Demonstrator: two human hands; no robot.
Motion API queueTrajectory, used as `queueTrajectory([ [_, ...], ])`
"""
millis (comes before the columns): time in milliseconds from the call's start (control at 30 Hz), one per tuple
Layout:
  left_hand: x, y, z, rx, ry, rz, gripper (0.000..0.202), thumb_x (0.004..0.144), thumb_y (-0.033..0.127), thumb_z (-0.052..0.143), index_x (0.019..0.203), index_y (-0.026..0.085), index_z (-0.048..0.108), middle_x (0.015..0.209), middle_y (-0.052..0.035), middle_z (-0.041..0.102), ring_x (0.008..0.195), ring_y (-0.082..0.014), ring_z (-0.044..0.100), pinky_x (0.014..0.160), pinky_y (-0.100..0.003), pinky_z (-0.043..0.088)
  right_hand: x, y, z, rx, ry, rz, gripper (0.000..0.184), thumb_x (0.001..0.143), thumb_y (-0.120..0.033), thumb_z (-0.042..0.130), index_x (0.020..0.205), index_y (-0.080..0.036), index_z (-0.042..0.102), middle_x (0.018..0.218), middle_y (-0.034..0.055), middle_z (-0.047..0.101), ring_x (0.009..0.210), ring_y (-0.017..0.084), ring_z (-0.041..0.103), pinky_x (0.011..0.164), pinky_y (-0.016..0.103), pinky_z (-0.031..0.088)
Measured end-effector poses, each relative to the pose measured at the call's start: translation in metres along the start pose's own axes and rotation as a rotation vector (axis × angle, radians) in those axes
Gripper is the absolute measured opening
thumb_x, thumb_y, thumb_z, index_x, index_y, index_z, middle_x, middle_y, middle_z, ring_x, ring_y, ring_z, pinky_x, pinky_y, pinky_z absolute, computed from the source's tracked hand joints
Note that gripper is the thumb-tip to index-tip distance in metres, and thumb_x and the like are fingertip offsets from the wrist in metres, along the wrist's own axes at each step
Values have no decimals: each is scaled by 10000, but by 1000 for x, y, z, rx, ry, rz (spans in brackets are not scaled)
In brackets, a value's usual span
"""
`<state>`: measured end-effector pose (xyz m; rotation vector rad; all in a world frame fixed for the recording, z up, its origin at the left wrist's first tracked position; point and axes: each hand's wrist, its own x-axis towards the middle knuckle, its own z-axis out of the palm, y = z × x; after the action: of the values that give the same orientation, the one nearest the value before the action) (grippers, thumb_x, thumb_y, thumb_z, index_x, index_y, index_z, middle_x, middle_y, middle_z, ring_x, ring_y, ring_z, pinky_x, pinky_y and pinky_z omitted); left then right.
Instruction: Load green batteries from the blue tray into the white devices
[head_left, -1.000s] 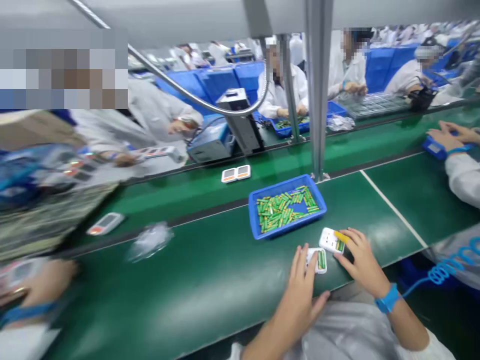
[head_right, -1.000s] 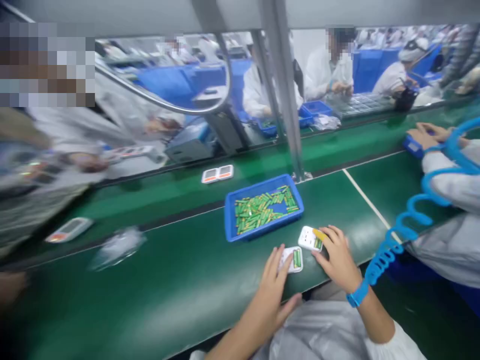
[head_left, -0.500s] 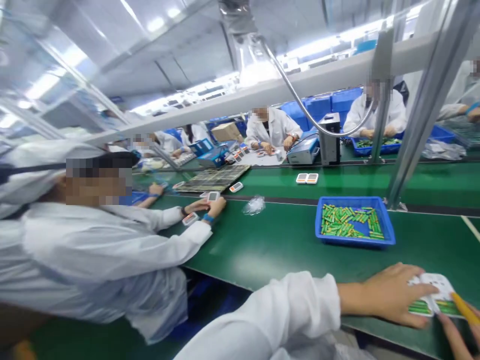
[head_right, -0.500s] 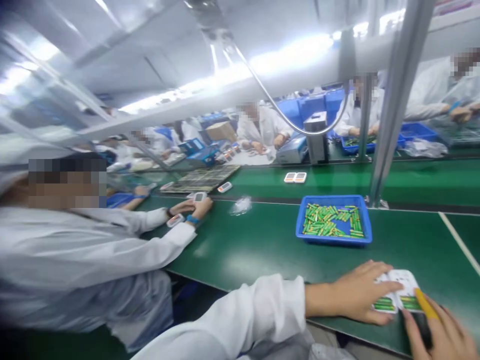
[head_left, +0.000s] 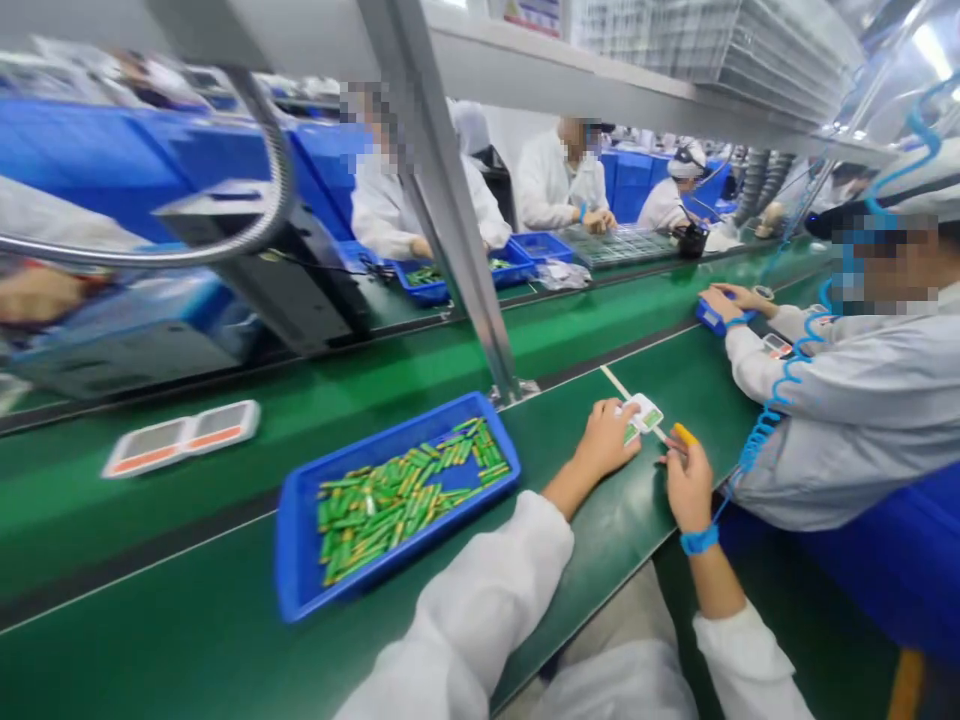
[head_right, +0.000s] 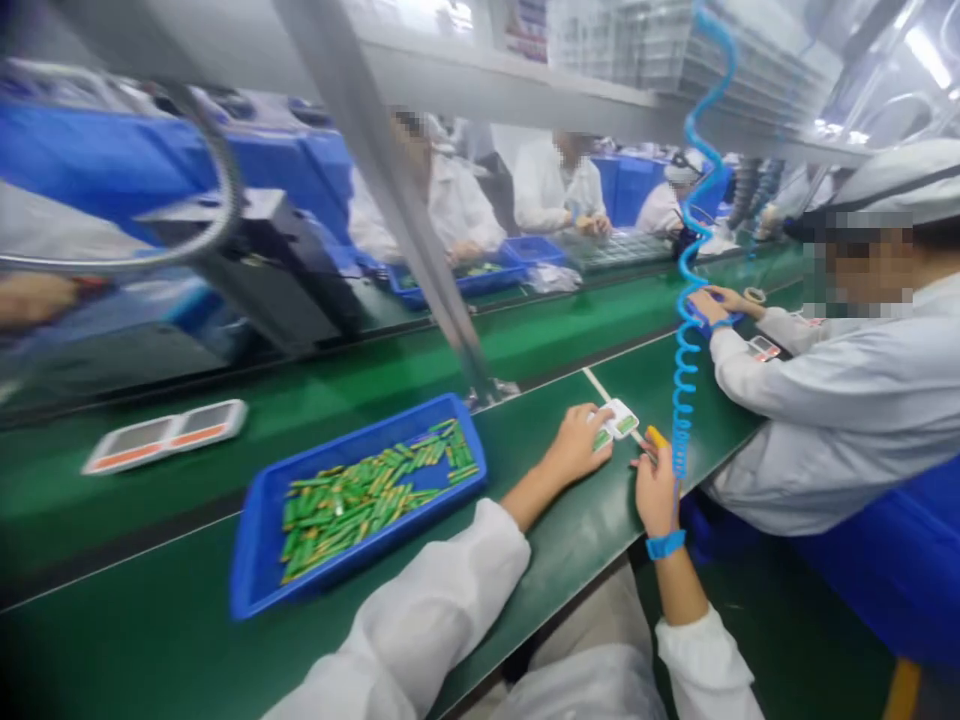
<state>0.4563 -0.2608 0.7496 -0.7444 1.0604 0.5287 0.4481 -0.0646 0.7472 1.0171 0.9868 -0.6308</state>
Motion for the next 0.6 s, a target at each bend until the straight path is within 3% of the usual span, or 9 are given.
queueTrajectory([
  [33, -23, 18, 13, -79, -4, -65, 595, 907, 259, 711, 1492, 263, 599, 1404, -141, 567, 1375, -380, 473, 1242, -579, 406, -30, -10, -23, -54, -23, 45, 539, 959, -391, 606, 1447, -168, 663, 1413, 197, 717, 1196, 319, 747, 877, 473, 689],
  [67, -29, 27, 16, -127, -8, -77, 579, 910, 256, 708, 1481, 260, 607, 1398, -139, 569, 1372, -377, 473, 1242, -572, 408, -47, -21, -32, -83, -8, 64, 535, 956, -394, 614, 1437, -165, 661, 1421, 203, 710, 1209, 322, 743, 876, 472, 691],
  [100, -23, 26, 12, -151, -10, -48, 561, 912, 256, 710, 1466, 256, 620, 1391, -139, 573, 1369, -375, 476, 1240, -564, 411, -56, -30, -29, -89, 35, 65, 528, 953, -399, 622, 1425, -166, 661, 1414, 204, 711, 1211, 321, 742, 876, 471, 693],
  [167, 2, 9, -9, -160, -11, 65, 534, 905, 256, 730, 1432, 237, 648, 1383, -143, 583, 1369, -374, 485, 1242, -556, 412, -58, -43, 2, -47, 146, 44, 510, 947, -413, 629, 1396, -175, 663, 1378, 196, 722, 1189, 312, 745, 878, 468, 695],
  [233, 19, -12, -37, -161, -1, 158, 565, 876, 259, 781, 1425, 211, 655, 1431, -156, 576, 1406, -381, 473, 1271, -564, 385, -55, -55, 40, 19, 224, 36, 503, 943, -433, 632, 1381, -186, 657, 1344, 178, 730, 1161, 293, 748, 881, 457, 694],
  [300, 15, -30, -65, -182, 29, 181, 629, 860, 270, 822, 1453, 179, 635, 1518, -179, 545, 1467, -396, 438, 1309, -583, 339, -59, -66, 71, 62, 235, 58, 509, 937, -451, 642, 1376, -194, 651, 1332, 163, 732, 1150, 278, 744, 886, 442, 691],
  [367, -5, -42, -91, -219, 75, 153, 608, 894, 264, 802, 1464, 152, 623, 1554, -200, 541, 1494, -396, 434, 1325, -592, 321, -68, -78, 95, 76, 212, 92, 518, 926, -475, 652, 1359, -191, 657, 1317, 159, 740, 1144, 279, 742, 888, 440, 686],
  [467, -40, -49, -137, -274, 144, 89, 389, 1000, 234, 678, 1383, 167, 679, 1435, -176, 654, 1398, -347, 558, 1272, -559, 419, -83, -94, 121, 59, 138, 115, 519, 907, -522, 664, 1298, -182, 701, 1244, 158, 773, 1106, 301, 755, 871, 455, 677],
  [600, -86, -48, -224, -355, 250, 54, 296, 1128, 392, 564, 1261, 208, 754, 1195, -96, 768, 1137, -260, 715, 1055, -419, 599, -95, -112, 149, -44, -34, 55, 554, 927, -576, 674, 1284, -159, 751, 1152, 154, 819, 1067, 322, 771, 874, 462, 659],
])
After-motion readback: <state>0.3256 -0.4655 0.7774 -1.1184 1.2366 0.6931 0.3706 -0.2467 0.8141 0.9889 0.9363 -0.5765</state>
